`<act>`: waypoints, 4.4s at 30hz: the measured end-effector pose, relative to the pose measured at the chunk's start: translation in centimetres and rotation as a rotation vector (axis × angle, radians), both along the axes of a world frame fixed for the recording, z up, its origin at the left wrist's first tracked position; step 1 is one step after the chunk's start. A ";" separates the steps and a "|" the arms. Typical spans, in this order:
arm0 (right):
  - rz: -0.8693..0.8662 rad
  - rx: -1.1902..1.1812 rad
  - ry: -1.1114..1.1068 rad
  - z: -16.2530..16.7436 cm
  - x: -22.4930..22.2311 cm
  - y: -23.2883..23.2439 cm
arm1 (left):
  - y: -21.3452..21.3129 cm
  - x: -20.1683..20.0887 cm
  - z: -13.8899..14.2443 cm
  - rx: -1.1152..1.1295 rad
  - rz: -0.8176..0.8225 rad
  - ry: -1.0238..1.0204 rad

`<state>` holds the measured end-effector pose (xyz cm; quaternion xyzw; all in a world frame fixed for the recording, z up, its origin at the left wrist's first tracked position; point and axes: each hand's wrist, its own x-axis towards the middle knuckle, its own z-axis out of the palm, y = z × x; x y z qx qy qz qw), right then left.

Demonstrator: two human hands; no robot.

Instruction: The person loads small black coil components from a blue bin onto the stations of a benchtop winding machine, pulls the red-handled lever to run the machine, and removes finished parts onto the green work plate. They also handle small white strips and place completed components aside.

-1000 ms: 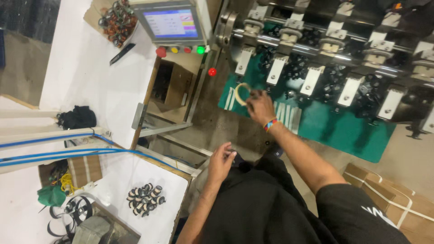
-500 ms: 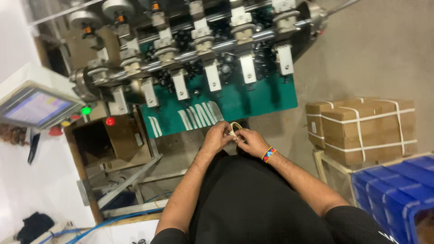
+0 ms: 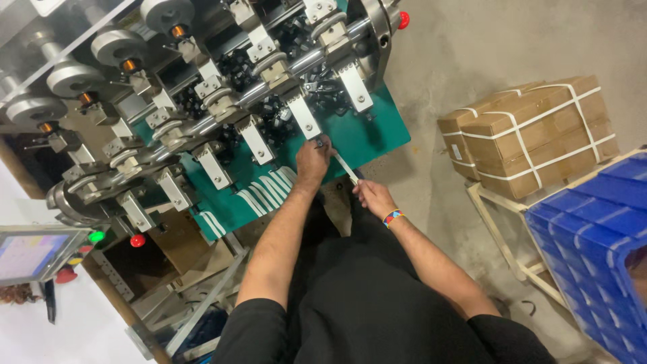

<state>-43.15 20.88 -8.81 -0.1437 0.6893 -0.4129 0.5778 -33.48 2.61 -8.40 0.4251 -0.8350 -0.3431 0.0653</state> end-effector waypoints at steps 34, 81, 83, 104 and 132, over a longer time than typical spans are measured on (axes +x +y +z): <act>0.579 0.121 0.464 -2.7 1.4 -3.7 | 0.5 2.9 -0.6 -0.164 0.083 0.050; 0.412 -0.174 0.324 0.3 5.1 -2.5 | 3.1 8.7 0.3 0.240 0.073 -0.076; 0.483 -0.249 0.331 1.1 5.5 -1.8 | 3.8 9.2 -0.3 0.601 -0.027 -0.259; 0.508 -0.274 0.425 2.3 6.0 -3.3 | 2.9 10.7 -0.3 0.473 0.099 -0.132; 0.362 0.109 -0.009 1.8 7.3 -2.7 | 1.2 10.8 -1.4 0.052 -0.039 -0.051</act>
